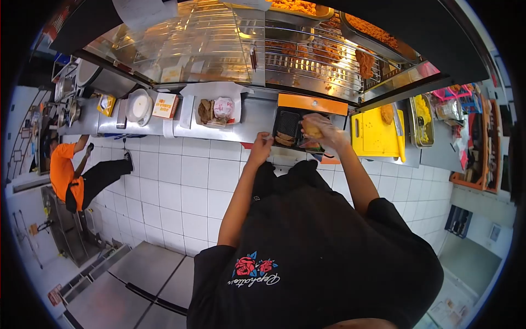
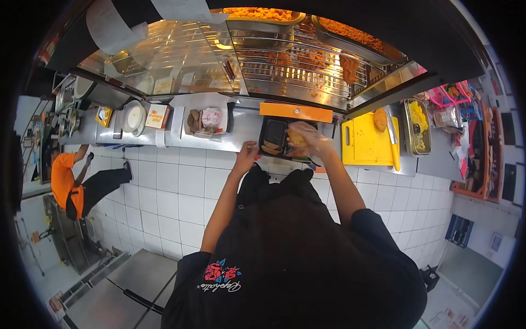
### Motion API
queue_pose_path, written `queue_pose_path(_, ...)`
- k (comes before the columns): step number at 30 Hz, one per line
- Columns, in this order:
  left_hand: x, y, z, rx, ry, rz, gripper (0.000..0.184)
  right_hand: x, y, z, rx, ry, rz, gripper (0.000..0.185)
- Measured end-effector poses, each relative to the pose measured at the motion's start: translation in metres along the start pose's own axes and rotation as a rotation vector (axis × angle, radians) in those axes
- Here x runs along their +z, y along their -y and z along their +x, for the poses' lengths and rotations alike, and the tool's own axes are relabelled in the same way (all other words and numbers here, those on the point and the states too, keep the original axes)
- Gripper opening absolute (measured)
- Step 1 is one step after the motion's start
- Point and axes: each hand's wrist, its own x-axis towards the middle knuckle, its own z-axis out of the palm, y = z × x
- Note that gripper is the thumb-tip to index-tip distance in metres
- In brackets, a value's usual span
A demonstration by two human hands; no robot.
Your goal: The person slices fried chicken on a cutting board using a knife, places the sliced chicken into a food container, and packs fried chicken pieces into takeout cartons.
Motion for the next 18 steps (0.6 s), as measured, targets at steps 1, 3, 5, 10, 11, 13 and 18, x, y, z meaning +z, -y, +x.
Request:
queue_pose_path(1, 0.004, 0.008, 0.009, 0.004, 0.032, 0.017, 0.047, 0.014, 0.009, 0.008, 0.015, -0.044, -0.271, 0.039)
queue_pose_path(3, 0.002, 0.014, 0.017, -0.018, 0.089, 0.089, 0.048, 0.002, -0.004, 0.032, -0.103, 0.092, -0.459, 0.041)
queue_pose_path(5, 0.0, 0.022, 0.024, 0.037, 0.101, 0.155, 0.047, -0.002, -0.006, 0.034, -0.121, 0.108, -0.517, 0.043)
queue_pose_path(10, 0.001, 0.051, 0.03, 0.156, 0.056, 0.106, 0.036, -0.016, 0.016, 0.008, -0.244, 0.035, -1.05, 0.047)
queue_pose_path(11, 0.001, 0.051, 0.029, 0.153, 0.055, 0.093, 0.033, -0.018, 0.015, 0.004, -0.248, 0.034, -1.046, 0.049)
queue_pose_path(13, -0.001, 0.044, 0.023, 0.146, 0.062, 0.053, 0.032, 0.031, 0.04, -0.01, -0.132, -0.036, -1.131, 0.052)
queue_pose_path(18, 0.003, 0.047, 0.021, 0.14, 0.015, -0.042, 0.03, 0.062, -0.006, 0.048, -0.532, -0.057, -1.542, 0.06)
